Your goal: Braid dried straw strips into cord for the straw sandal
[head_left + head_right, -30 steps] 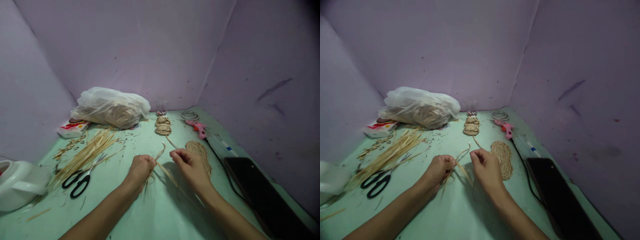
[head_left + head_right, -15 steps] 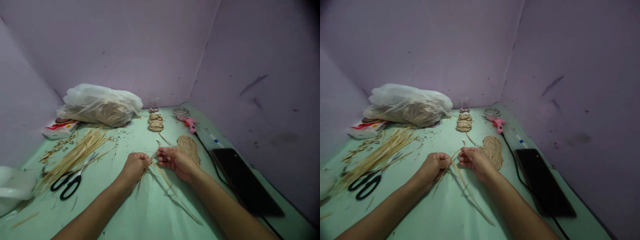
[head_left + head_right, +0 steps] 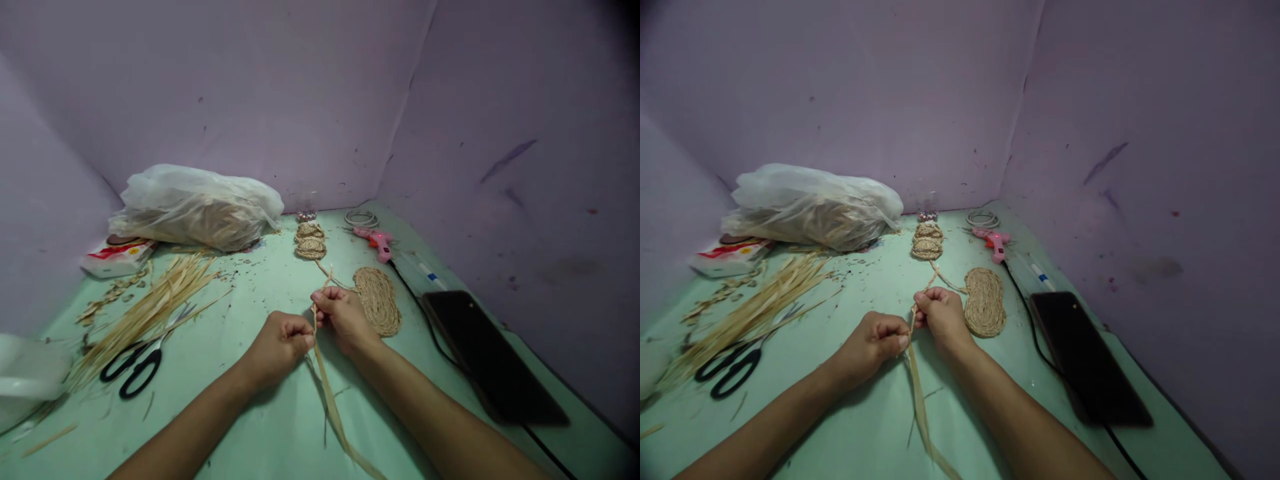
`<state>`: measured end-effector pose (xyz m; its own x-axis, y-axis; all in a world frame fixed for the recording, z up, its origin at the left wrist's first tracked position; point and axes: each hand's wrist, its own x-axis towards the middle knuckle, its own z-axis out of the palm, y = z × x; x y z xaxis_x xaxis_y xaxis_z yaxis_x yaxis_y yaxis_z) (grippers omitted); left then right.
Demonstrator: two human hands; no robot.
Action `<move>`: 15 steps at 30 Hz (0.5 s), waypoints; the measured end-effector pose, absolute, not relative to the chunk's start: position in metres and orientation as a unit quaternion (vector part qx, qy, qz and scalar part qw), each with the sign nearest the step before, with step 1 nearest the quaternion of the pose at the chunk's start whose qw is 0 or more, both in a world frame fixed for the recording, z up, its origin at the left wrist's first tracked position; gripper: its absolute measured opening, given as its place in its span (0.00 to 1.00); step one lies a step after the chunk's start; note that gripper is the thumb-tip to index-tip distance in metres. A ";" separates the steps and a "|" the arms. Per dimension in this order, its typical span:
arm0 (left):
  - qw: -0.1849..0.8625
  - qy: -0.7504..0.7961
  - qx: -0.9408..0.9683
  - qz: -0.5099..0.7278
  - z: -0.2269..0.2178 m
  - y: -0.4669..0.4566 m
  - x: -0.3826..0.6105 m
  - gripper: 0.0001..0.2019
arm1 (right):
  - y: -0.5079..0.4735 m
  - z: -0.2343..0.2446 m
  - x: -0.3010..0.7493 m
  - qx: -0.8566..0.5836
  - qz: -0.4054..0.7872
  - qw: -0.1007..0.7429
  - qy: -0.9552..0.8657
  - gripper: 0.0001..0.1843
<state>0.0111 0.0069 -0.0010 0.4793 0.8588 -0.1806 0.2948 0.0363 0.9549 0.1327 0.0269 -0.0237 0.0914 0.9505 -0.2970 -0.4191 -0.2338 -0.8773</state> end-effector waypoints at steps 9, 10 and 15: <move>0.584 0.513 0.533 0.334 -0.004 0.017 -0.002 0.10 | 0.013 -0.009 0.138 -0.409 0.746 0.458 -0.257 0.11; 0.585 0.508 0.534 0.338 -0.006 0.017 -0.004 0.10 | 0.008 -0.006 0.137 -0.401 0.762 0.438 -0.258 0.11; 0.584 0.484 0.554 0.343 -0.013 0.015 -0.003 0.10 | -0.003 -0.004 0.131 -0.413 0.752 0.392 -0.331 0.07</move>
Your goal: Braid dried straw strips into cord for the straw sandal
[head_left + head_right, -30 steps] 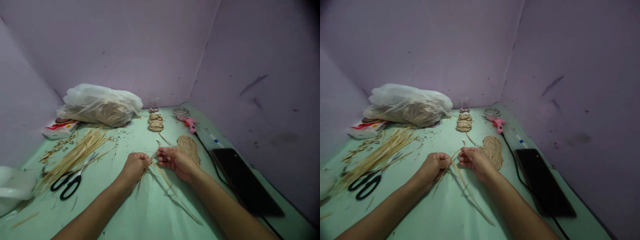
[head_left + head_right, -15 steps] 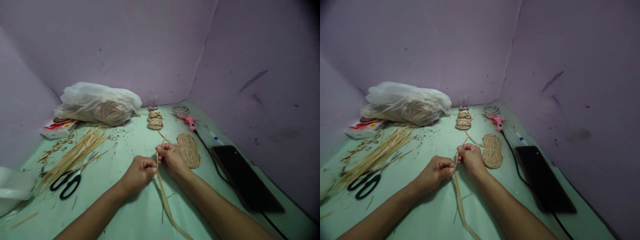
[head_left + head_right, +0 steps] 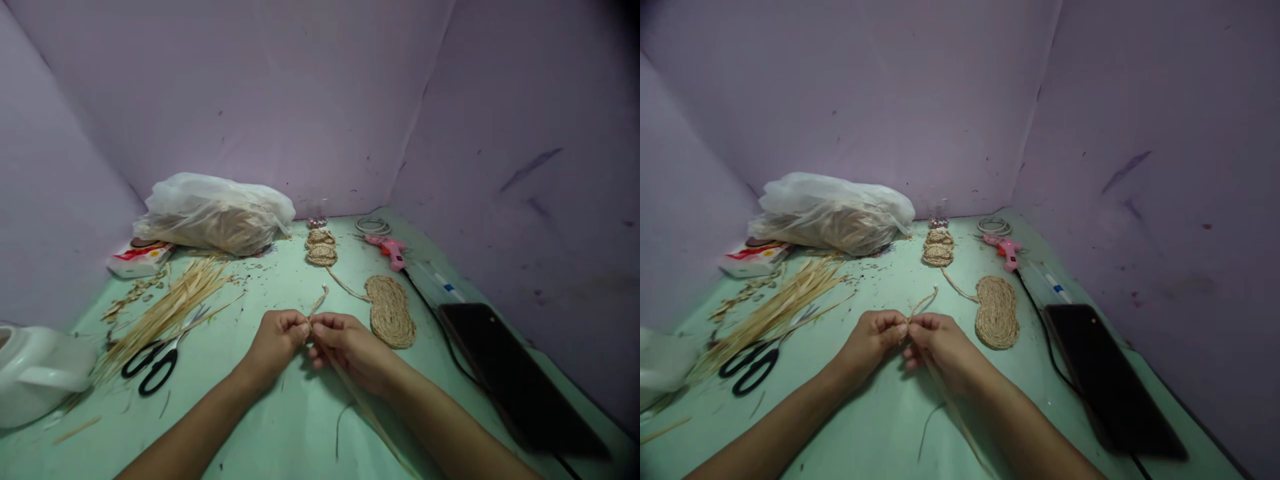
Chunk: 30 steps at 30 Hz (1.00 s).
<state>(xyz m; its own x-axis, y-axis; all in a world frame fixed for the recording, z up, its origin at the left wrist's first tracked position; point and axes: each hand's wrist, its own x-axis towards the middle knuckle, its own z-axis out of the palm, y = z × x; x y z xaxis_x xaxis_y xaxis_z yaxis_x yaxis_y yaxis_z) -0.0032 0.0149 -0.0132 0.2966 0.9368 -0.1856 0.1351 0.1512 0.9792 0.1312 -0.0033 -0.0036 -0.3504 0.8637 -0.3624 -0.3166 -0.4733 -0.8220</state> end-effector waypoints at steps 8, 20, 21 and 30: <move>0.575 0.487 0.570 0.328 -0.010 0.014 0.001 0.08 | 0.000 -0.018 0.132 -0.483 0.608 0.422 -0.469 0.07; 0.448 0.604 0.599 0.275 -0.005 0.015 -0.003 0.06 | 0.002 -0.027 0.125 -0.535 0.571 0.480 -0.396 0.07; 0.401 0.617 0.622 0.266 -0.002 0.012 -0.002 0.06 | 0.001 -0.026 0.125 -0.535 0.571 0.487 -0.388 0.07; 0.044 0.532 0.835 0.138 0.000 -0.032 0.017 0.13 | -0.005 -0.024 0.120 -0.497 0.630 0.534 -0.265 0.07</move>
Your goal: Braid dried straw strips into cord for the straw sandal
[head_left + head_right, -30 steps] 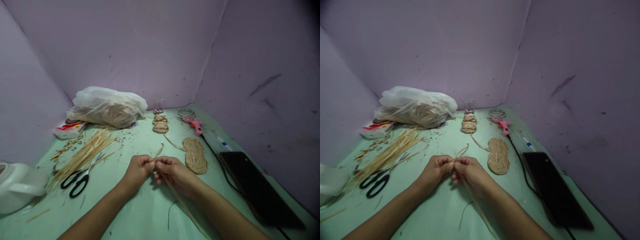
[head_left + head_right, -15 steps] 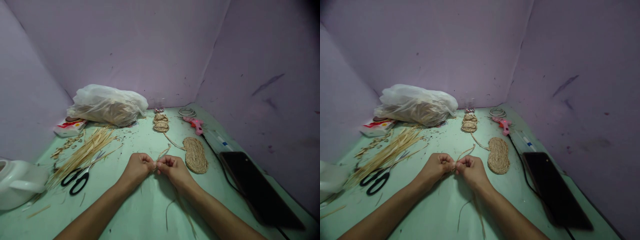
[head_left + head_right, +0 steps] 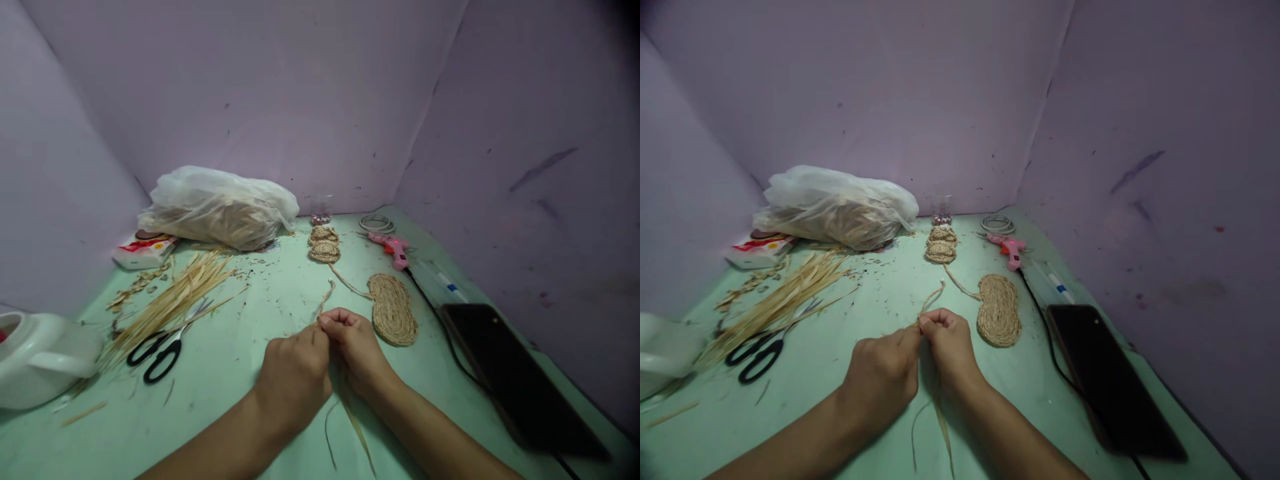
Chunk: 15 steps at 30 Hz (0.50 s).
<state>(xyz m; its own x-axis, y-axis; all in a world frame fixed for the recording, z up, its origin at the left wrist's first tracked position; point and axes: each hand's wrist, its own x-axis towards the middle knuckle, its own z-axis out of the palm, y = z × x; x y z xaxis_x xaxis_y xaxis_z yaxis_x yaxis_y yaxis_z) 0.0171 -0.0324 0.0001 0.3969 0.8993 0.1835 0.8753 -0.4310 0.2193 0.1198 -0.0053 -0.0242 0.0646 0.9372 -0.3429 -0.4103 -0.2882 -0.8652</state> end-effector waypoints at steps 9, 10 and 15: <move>0.450 0.631 0.573 0.268 0.027 0.003 0.001 0.13 | -0.003 -0.019 0.123 -0.492 0.664 0.472 -0.307 0.10; 0.533 0.607 0.534 0.249 0.025 0.007 -0.001 0.12 | -0.003 -0.019 0.123 -0.482 0.671 0.469 -0.313 0.10; 0.643 0.554 0.480 0.221 0.007 0.015 -0.007 0.06 | -0.004 -0.021 0.121 -0.465 0.670 0.464 -0.346 0.10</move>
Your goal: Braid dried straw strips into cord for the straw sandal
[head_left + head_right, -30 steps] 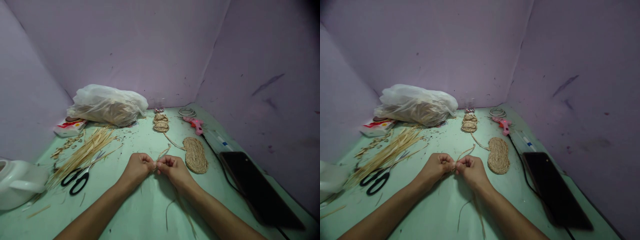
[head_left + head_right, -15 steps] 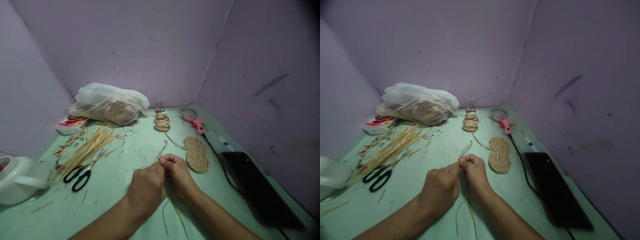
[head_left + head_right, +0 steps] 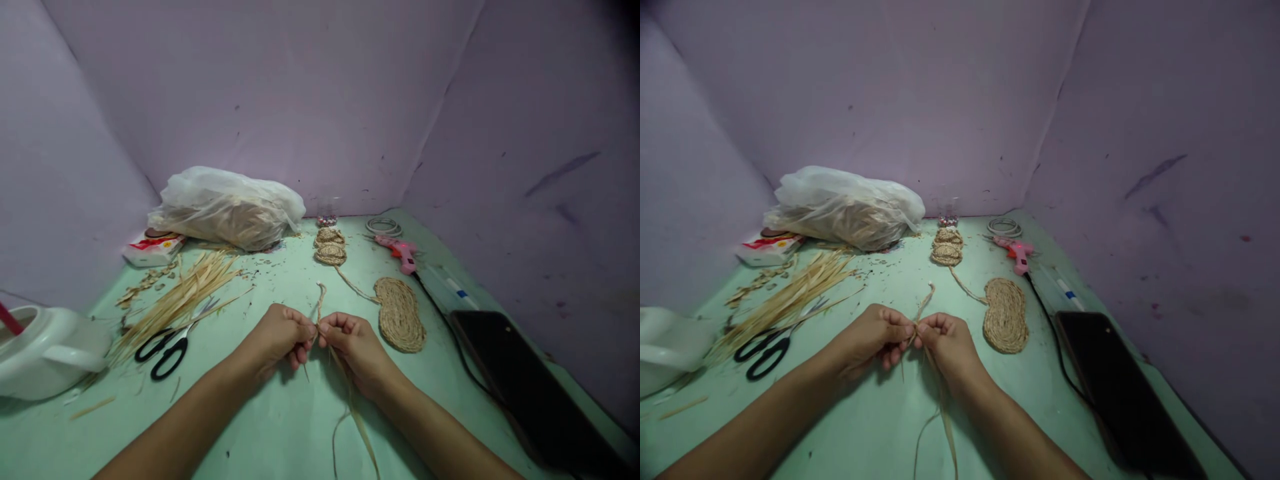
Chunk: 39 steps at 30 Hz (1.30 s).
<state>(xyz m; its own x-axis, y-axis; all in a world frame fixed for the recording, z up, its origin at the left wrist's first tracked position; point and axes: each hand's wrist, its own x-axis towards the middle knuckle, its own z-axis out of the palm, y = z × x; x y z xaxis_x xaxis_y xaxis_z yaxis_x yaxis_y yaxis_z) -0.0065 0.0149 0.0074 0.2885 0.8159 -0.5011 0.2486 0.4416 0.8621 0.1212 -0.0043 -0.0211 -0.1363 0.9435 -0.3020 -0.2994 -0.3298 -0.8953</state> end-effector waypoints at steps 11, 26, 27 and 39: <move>0.600 0.524 0.550 0.250 0.000 0.024 -0.011 0.04 | -0.001 -0.028 0.123 -0.492 0.617 0.449 -0.419 0.06; 0.551 0.547 0.557 0.295 -0.012 0.021 -0.005 0.04 | 0.002 -0.018 0.142 -0.562 0.382 0.341 -0.650 0.08; 0.544 0.553 0.557 0.298 -0.014 0.020 -0.004 0.04 | 0.001 -0.016 0.142 -0.575 0.365 0.333 -0.652 0.09; 0.595 0.632 0.348 0.353 -0.002 0.014 0.012 0.02 | -0.024 -0.025 0.123 -0.532 0.111 0.261 -0.798 0.11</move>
